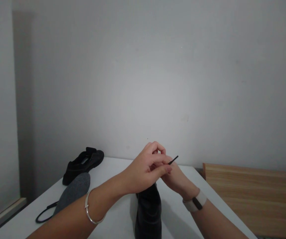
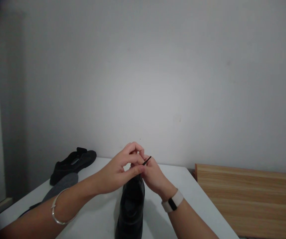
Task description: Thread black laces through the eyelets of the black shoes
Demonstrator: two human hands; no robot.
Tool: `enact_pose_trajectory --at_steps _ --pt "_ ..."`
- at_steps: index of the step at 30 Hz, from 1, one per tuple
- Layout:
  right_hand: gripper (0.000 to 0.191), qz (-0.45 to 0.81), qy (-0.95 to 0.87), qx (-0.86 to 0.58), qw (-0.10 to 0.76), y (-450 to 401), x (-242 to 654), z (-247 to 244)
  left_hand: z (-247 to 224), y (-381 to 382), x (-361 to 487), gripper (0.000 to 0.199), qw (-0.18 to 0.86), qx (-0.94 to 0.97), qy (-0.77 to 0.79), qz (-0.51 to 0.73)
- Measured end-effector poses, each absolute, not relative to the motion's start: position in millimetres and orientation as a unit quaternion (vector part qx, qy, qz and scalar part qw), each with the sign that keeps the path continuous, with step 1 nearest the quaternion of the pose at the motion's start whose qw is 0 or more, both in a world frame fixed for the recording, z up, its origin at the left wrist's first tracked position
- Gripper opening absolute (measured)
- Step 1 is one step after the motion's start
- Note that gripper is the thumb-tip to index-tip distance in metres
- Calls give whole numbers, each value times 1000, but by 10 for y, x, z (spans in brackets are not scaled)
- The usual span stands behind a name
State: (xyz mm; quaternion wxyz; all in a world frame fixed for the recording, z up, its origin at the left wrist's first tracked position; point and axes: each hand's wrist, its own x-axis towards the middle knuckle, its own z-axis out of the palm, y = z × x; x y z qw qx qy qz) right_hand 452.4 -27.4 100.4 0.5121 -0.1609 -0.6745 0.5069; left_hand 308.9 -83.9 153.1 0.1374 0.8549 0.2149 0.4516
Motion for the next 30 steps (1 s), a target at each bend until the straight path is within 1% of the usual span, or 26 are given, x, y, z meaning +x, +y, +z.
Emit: enact_pose_trajectory --at_steps 2,3,5,7,8,11,13,16,19,21,25,30 --pt "23 558 -601 -147 553 -199 4553 1007 1524 -762 3023 17 173 834 202 484" --pt "22 571 -571 -141 573 -156 4591 1010 1507 -705 2973 18 215 811 193 509" --pt "21 572 -521 -144 617 -70 4714 1002 1438 -562 2836 21 339 732 174 565" --pt "22 570 -482 -159 645 4 4876 962 1330 -403 2659 18 466 617 164 613" --pt "23 568 -467 -168 657 34 4962 929 1267 -328 2561 16 504 562 166 635" --pt "28 540 -456 -203 678 93 5184 785 1062 -154 2283 23 535 479 185 672" --pt "29 511 -490 -251 660 106 5274 665 924 -89 2148 30 509 477 229 679" --pt "32 467 -581 -333 577 82 5304 491 729 -59 2058 38 417 541 350 642" --pt "32 429 -656 -382 489 22 5238 376 569 -88 2079 35 315 651 431 539" --pt "31 403 -690 -388 460 -15 5173 335 494 -129 2125 30 275 706 453 469" --pt "33 361 -709 -392 461 -19 5072 272 433 -220 2238 26 212 769 476 370" --pt "35 323 -713 -402 475 32 5009 165 391 -240 2357 22 99 821 496 266"
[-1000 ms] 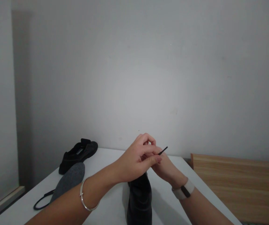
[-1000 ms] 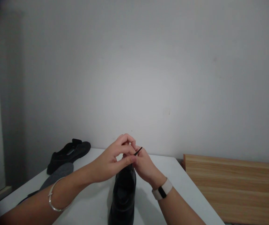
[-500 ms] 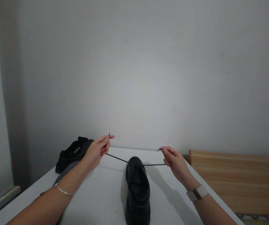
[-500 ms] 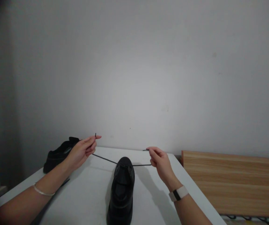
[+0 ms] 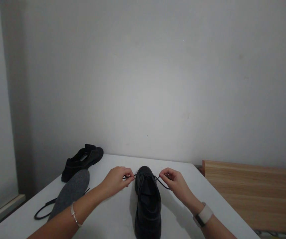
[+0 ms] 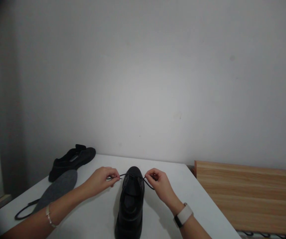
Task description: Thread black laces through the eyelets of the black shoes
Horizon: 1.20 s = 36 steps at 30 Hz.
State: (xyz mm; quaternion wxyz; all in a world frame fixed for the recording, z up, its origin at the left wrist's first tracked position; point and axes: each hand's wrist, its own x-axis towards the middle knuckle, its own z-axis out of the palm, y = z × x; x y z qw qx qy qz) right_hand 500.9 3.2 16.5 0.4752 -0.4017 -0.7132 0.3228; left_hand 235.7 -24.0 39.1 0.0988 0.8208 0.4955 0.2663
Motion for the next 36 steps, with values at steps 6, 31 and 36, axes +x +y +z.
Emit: enact_pose_trajectory --at_steps 6,31,36 --pt "36 300 -707 -413 490 27 4972 102 278 -170 2424 18 23 838 493 233" --pt "40 382 -629 -432 522 16 4921 -55 321 -131 2566 16 74 840 456 284" --pt "40 352 -642 -424 533 4 4891 -43 331 -165 2607 15 126 822 465 302"
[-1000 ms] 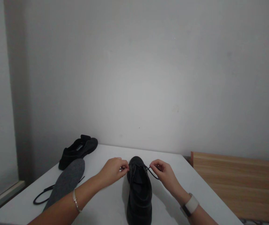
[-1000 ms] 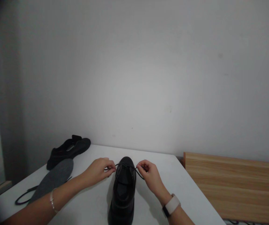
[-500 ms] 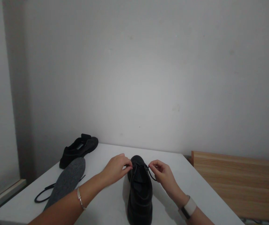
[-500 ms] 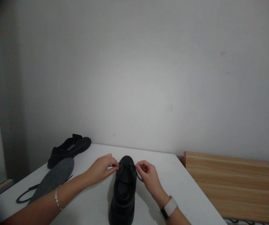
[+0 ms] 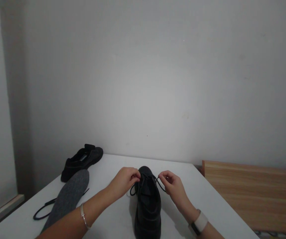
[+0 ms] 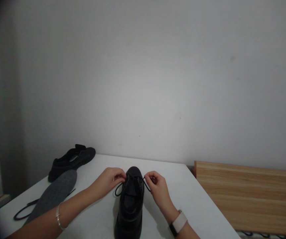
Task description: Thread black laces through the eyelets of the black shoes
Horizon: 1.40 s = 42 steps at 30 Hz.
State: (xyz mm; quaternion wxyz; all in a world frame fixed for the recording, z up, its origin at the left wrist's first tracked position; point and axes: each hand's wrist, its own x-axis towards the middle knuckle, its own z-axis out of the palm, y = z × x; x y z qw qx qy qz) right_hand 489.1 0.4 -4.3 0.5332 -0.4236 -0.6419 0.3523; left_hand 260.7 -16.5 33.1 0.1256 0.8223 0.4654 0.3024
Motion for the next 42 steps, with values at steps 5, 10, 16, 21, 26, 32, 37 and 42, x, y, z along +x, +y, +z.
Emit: enact_pose_trajectory --at_steps 5,10,16,21,26,32,37,42 --pt "38 332 -643 -440 531 13 4907 -82 436 -303 2697 18 134 820 461 312" --pt "38 336 -637 -437 539 12 4892 -110 475 -381 2778 22 78 837 467 272" --pt "37 323 -626 -434 561 21 4839 -102 499 -377 2914 21 -1 841 498 209" --pt "38 322 -623 -436 564 12 4822 -76 573 -389 3093 25 -55 835 531 136" --pt "36 315 -643 -435 546 -45 4842 -59 582 -372 3170 26 -80 830 546 85" --pt "31 320 -662 -422 531 -119 4861 -89 561 -373 3167 30 -97 828 546 82" --pt "29 302 -653 -428 546 -38 4863 -176 580 -422 3122 24 -94 828 534 146" --pt "23 274 -691 -409 529 12 4832 -194 691 -419 3070 13 30 816 473 330"
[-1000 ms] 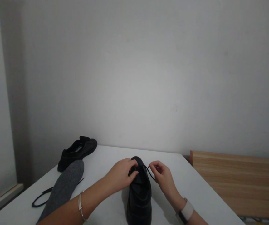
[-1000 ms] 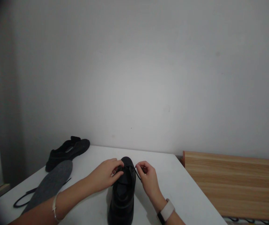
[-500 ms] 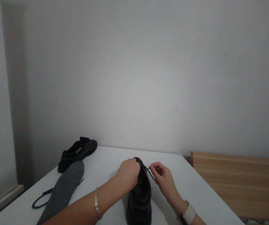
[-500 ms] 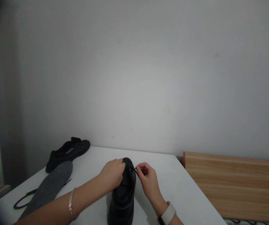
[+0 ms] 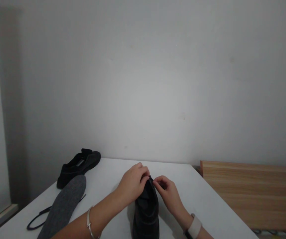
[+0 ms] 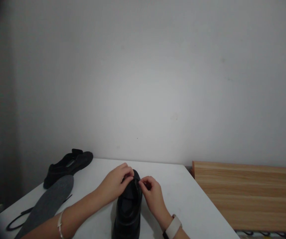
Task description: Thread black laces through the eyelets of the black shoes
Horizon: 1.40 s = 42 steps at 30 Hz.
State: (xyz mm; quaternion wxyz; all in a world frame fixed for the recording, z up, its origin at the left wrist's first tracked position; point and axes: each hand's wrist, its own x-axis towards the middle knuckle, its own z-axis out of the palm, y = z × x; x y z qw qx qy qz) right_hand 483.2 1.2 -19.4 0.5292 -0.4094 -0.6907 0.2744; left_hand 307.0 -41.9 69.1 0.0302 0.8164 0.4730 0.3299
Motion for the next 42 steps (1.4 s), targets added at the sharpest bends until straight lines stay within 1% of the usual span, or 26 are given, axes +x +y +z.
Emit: enact_pose_trajectory --at_steps 4,7,9,12,13,15,17,19,22,24,27,29,31,33,35,37,40,42 --pt "20 162 -752 -410 490 -76 4843 -53 865 -442 3027 12 145 780 404 456" --pt "14 63 -796 -411 438 -208 4841 146 938 -468 3006 11 227 748 368 503" --pt "16 5 -822 -417 388 -300 4807 302 936 -481 3008 11 253 739 352 515" --pt "23 -92 -858 -423 275 -393 4693 510 908 -513 3035 10 257 737 348 520" --pt "23 -125 -864 -428 232 -408 4641 560 907 -530 3045 10 254 736 346 523" --pt "16 -178 -867 -440 152 -414 4529 626 933 -572 3054 10 245 735 342 532" --pt "11 -211 -863 -449 101 -397 4425 647 990 -609 3041 10 230 733 334 546" --pt "15 -227 -860 -449 82 -365 4352 636 1048 -623 3007 10 215 727 327 565" --pt "18 -220 -860 -446 109 -293 4323 602 1071 -584 2943 10 218 708 318 591" --pt "18 -160 -858 -457 170 -244 4343 610 1032 -534 2915 11 248 693 309 602" --pt "14 12 -831 -448 330 -208 4386 726 947 -469 2914 12 288 679 310 600" --pt "13 121 -788 -389 462 -222 4404 863 907 -445 2929 13 297 678 324 590" --pt "13 192 -736 -310 571 -254 4414 1006 889 -435 2937 13 300 678 336 581" --pt "13 230 -695 -253 632 -283 4422 1111 889 -431 2932 14 303 681 342 572" --pt "13 257 -685 -228 643 -299 4432 1158 904 -427 2917 15 310 688 339 562" --pt "13 267 -703 -227 619 -307 4438 1162 938 -420 2907 14 297 695 331 566" --pt "12 198 -753 -234 583 -338 4422 1161 1025 -404 2925 14 229 693 337 595" --pt "12 131 -774 -232 574 -373 4396 1182 1089 -395 2959 15 248 682 332 602"
